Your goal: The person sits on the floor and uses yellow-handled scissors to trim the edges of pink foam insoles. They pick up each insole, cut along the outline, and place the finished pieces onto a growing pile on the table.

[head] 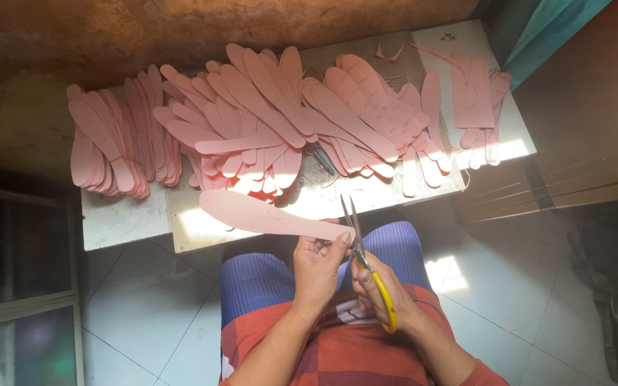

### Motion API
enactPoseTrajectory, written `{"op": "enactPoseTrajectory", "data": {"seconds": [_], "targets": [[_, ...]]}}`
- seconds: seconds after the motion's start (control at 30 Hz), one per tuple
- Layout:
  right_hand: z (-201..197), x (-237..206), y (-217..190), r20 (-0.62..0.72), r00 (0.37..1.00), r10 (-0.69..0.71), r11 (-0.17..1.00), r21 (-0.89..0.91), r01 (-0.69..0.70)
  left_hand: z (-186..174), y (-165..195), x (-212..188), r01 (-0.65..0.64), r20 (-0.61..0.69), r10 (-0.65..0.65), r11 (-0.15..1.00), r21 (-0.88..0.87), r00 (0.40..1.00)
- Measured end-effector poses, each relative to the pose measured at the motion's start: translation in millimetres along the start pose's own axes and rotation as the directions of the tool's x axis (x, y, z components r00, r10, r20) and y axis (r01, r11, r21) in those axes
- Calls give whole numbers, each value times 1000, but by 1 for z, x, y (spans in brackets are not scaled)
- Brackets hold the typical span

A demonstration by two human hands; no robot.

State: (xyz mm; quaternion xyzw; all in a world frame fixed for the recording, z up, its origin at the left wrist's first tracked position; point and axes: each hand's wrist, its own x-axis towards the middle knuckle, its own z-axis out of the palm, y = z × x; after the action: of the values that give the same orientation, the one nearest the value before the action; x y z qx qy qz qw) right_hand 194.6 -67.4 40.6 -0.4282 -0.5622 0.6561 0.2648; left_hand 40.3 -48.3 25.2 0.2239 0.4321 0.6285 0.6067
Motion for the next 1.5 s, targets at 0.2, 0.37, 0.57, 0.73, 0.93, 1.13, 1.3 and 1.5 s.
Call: {"op": "enactPoseTrajectory", "data": {"seconds": [0.2,0.37,0.57,0.73,0.93,1.13,1.3,1.5], "targets": [[-4,0,-2,13,999,36,998,-49,-35,-14,6,7,-3,72,-2,997,75,997],[-1,1,-9,39,999,18,997,-79,-15,-20,10,8,8,94,-19,993,117,995],[-2,-1,-10,49,998,25,997,-80,-21,-23,15,10,8,128,-32,983,181,991],[-4,1,-1,33,998,55,993,-107,-51,-27,21,12,34,163,-62,985,170,985],[-8,2,5,19,999,48,992,-121,-46,-18,22,10,40,42,-48,983,182,998],[-1,2,-3,24,997,78,994,-85,-76,-10,23,1,-26,26,20,969,247,999],[2,0,-9,81,997,-12,999,-39,15,-11,27,-1,-40,80,23,976,216,997],[-1,-1,-3,50,998,43,996,-75,-40,-15,24,3,-11,89,-9,976,216,996]]}}
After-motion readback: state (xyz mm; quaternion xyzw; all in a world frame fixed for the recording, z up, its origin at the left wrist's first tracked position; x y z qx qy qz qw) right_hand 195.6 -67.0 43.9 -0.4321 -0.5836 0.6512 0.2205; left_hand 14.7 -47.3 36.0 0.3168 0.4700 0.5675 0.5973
